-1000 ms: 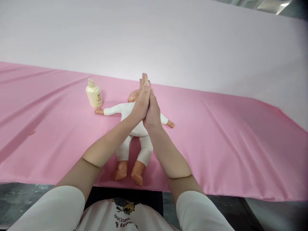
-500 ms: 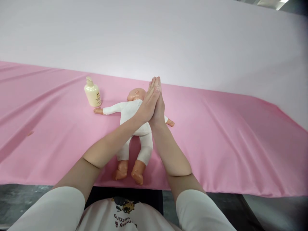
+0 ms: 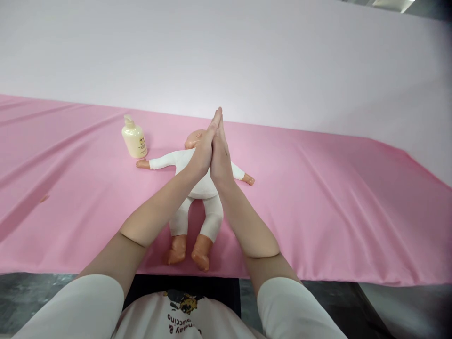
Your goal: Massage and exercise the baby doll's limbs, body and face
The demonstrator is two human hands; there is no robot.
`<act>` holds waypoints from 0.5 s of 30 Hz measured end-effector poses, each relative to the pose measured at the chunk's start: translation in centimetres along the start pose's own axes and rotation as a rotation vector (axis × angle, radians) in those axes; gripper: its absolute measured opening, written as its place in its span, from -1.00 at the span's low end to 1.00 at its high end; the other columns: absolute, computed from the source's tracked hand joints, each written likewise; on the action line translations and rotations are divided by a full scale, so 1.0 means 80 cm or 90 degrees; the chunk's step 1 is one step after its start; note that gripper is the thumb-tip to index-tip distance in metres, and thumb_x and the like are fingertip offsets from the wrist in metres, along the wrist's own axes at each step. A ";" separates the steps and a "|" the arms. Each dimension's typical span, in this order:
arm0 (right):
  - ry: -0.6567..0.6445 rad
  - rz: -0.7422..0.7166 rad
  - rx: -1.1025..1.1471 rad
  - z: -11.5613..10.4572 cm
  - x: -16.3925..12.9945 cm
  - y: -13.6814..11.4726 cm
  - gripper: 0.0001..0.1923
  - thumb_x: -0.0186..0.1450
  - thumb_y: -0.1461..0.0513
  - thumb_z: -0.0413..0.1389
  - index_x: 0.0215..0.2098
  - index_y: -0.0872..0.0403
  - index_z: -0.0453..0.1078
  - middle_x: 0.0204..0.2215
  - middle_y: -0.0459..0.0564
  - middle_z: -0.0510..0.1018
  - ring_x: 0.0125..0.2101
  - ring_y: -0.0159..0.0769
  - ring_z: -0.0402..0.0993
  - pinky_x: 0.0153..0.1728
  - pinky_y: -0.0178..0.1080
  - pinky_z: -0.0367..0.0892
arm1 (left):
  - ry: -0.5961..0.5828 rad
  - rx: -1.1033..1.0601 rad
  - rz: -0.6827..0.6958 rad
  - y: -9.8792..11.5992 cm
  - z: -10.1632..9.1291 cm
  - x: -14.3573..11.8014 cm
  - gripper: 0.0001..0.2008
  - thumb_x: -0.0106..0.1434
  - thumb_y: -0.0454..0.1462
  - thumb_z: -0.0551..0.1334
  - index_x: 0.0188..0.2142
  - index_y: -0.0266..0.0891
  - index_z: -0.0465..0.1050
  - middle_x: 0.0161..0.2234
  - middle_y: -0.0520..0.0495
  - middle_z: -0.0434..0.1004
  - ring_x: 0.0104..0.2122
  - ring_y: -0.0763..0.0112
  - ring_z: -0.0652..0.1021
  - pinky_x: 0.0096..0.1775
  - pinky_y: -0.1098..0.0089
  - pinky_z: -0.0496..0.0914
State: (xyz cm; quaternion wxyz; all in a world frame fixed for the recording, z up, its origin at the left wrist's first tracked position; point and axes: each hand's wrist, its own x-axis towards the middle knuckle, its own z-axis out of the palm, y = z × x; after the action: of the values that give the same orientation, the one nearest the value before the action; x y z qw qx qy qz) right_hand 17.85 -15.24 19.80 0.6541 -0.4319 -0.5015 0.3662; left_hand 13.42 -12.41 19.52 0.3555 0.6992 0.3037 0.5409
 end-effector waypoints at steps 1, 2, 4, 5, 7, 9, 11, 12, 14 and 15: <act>-0.010 -0.003 -0.004 0.000 -0.001 0.001 -0.36 0.51 -0.05 -0.15 0.50 -0.19 -0.02 0.50 -0.30 0.00 0.56 -0.35 -0.37 0.54 -0.01 -0.25 | -0.017 -0.041 -0.034 -0.001 -0.007 0.001 -0.44 0.48 -0.03 -0.12 0.43 0.20 0.12 0.46 0.26 0.11 0.52 0.24 -0.09 0.47 0.19 0.05; -0.020 -0.008 -0.008 0.001 -0.001 0.001 -0.36 0.50 -0.06 -0.15 0.51 -0.21 -0.05 0.50 -0.33 0.00 0.56 -0.37 -0.40 0.54 0.01 -0.26 | -0.030 -0.074 -0.065 -0.001 -0.012 0.002 -0.44 0.50 -0.05 -0.16 0.45 0.21 0.08 0.48 0.30 0.06 0.52 0.25 -0.15 0.48 0.17 0.00; -0.029 -0.024 -0.014 0.001 -0.003 -0.001 -0.36 0.50 -0.06 -0.15 0.51 -0.24 -0.08 0.49 -0.35 0.03 0.55 -0.41 -0.44 0.55 0.02 -0.27 | -0.056 -0.093 -0.094 0.004 -0.017 0.001 -0.42 0.53 -0.15 -0.27 0.47 0.13 0.02 0.50 0.31 -0.05 0.52 0.25 -0.24 0.46 0.12 -0.04; -0.026 -0.035 -0.016 0.002 -0.003 -0.002 -0.37 0.50 -0.04 -0.15 0.51 -0.23 -0.06 0.49 -0.34 0.06 0.55 -0.43 -0.44 0.56 0.00 -0.27 | -0.065 -0.090 -0.091 0.007 -0.017 0.000 -0.40 0.53 -0.21 -0.31 0.48 0.08 0.01 0.51 0.30 -0.07 0.51 0.24 -0.25 0.45 0.12 -0.05; -0.023 -0.058 -0.020 0.002 -0.006 -0.007 -0.40 0.51 0.03 -0.17 0.49 -0.17 0.01 0.48 -0.29 0.10 0.55 -0.45 -0.38 0.57 -0.08 -0.27 | -0.072 -0.084 -0.061 0.014 -0.015 -0.002 -0.41 0.52 -0.23 -0.28 0.47 0.03 0.03 0.51 0.26 -0.05 0.52 0.28 -0.22 0.45 0.18 -0.07; -0.023 -0.074 -0.018 0.003 -0.008 -0.012 -0.41 0.52 0.11 -0.20 0.49 -0.09 0.04 0.48 -0.26 0.11 0.55 -0.47 -0.28 0.57 -0.16 -0.26 | -0.072 -0.092 -0.019 0.018 -0.014 -0.003 -0.43 0.51 -0.21 -0.22 0.46 0.02 0.06 0.49 0.23 0.03 0.52 0.35 -0.19 0.47 0.26 -0.13; -0.035 -0.090 -0.014 0.003 -0.009 -0.014 -0.41 0.52 0.12 -0.22 0.49 -0.05 0.04 0.47 -0.25 0.13 0.53 -0.49 -0.19 0.57 -0.20 -0.24 | -0.066 -0.107 0.016 0.020 -0.014 -0.004 -0.43 0.50 -0.20 -0.19 0.46 -0.01 0.07 0.48 0.20 0.09 0.52 0.39 -0.19 0.48 0.30 -0.19; -0.041 -0.099 -0.013 0.002 -0.010 -0.015 -0.40 0.52 0.09 -0.22 0.49 -0.05 0.02 0.46 -0.25 0.16 0.53 -0.49 -0.17 0.58 -0.20 -0.24 | -0.062 -0.110 0.025 0.020 -0.014 -0.003 -0.43 0.50 -0.20 -0.18 0.46 -0.01 0.07 0.47 0.19 0.10 0.52 0.39 -0.21 0.49 0.31 -0.20; -0.048 -0.121 -0.015 0.001 -0.010 -0.017 -0.38 0.52 0.03 -0.20 0.50 -0.06 0.00 0.42 -0.26 0.25 0.54 -0.48 -0.20 0.58 -0.15 -0.24 | -0.056 -0.105 0.027 0.022 -0.014 -0.003 -0.43 0.50 -0.17 -0.18 0.46 0.03 0.05 0.48 0.19 0.08 0.52 0.36 -0.23 0.48 0.30 -0.15; -0.053 -0.127 -0.015 0.001 -0.011 -0.018 -0.37 0.51 0.02 -0.20 0.50 -0.07 -0.01 0.40 -0.26 0.28 0.54 -0.46 -0.24 0.59 -0.13 -0.25 | -0.054 -0.098 0.022 0.023 -0.013 -0.002 -0.43 0.51 -0.16 -0.21 0.47 0.05 0.02 0.49 0.21 0.06 0.52 0.34 -0.24 0.48 0.27 -0.10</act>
State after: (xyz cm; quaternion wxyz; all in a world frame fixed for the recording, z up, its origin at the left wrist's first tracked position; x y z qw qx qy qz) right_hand 17.66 -16.54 20.82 0.6610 -0.3718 -0.5728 0.3110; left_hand 12.44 -13.40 21.11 0.4115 0.6971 0.2335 0.5387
